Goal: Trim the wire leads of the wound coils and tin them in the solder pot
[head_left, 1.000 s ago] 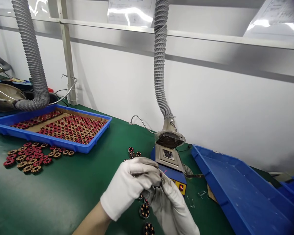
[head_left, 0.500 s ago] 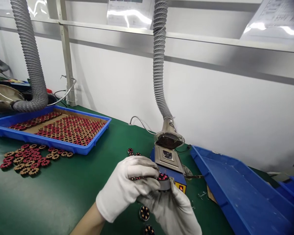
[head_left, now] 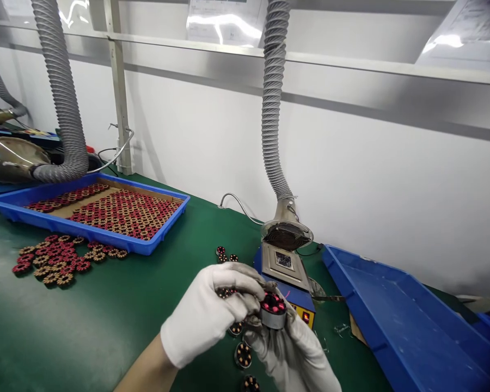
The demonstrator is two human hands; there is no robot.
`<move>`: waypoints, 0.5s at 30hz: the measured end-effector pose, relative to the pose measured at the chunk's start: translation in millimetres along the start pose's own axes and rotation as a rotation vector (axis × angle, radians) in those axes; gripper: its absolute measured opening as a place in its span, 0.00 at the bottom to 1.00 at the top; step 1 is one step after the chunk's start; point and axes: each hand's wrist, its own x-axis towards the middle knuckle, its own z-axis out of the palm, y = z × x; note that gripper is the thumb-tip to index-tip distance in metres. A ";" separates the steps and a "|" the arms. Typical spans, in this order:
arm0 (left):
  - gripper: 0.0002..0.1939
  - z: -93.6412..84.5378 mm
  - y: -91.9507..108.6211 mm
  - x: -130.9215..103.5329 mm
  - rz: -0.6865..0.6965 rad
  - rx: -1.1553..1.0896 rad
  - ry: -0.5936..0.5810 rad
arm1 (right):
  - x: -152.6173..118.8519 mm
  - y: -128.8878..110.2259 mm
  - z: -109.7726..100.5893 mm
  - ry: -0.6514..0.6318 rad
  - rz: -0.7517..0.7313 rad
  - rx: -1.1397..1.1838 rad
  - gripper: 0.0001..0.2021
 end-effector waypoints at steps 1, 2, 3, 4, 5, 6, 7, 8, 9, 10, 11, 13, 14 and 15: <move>0.18 0.7 0.5 0.0 0.036 0.017 0.018 | 0.2 0.1 0.6 0.008 -0.013 -0.024 0.18; 0.17 0.9 0.8 0.0 0.060 0.038 0.026 | 0.3 0.0 1.4 0.008 -0.025 -0.042 0.19; 0.17 0.6 0.9 0.0 0.067 0.047 0.029 | 0.3 -0.2 2.2 0.002 -0.032 -0.053 0.20; 0.17 0.2 0.7 0.0 0.053 0.041 0.024 | 0.3 -0.4 3.0 -0.009 -0.033 -0.056 0.20; 0.17 -0.3 0.4 0.0 0.027 0.023 0.019 | 0.4 -0.4 3.6 -0.018 -0.029 -0.055 0.20; 0.18 -0.6 0.1 0.0 0.001 0.000 0.013 | 0.5 -0.1 4.1 -0.025 -0.024 -0.051 0.20; 0.18 -0.6 -0.3 -0.1 -0.015 -0.022 0.013 | 0.7 0.6 4.6 -0.030 -0.021 -0.045 0.19; 0.18 -0.3 -0.4 -0.4 -0.016 -0.038 0.020 | 1.1 1.7 4.9 -0.034 -0.024 -0.038 0.19; 0.18 0.2 -0.4 -1.0 -0.009 -0.043 0.028 | 1.7 3.2 5.2 -0.037 -0.031 -0.033 0.18; 0.16 0.8 -0.1 -1.8 0.001 -0.042 0.042 | 2.4 4.9 5.4 -0.039 -0.040 -0.031 0.18; 0.15 1.2 0.5 -2.9 0.009 -0.045 0.065 | 3.3 6.7 5.4 -0.038 -0.049 -0.033 0.18; 0.12 0.8 2.0 -5.2 0.027 -0.066 0.137 | 4.9 9.6 4.4 -0.029 -0.065 -0.042 0.17; 0.11 -0.1 2.9 -6.2 0.041 -0.080 0.189 | 5.3 10.4 3.4 -0.023 -0.065 -0.042 0.17; 0.10 -1.3 4.0 -6.9 0.053 -0.096 0.244 | 5.5 10.4 2.1 -0.021 -0.062 -0.035 0.17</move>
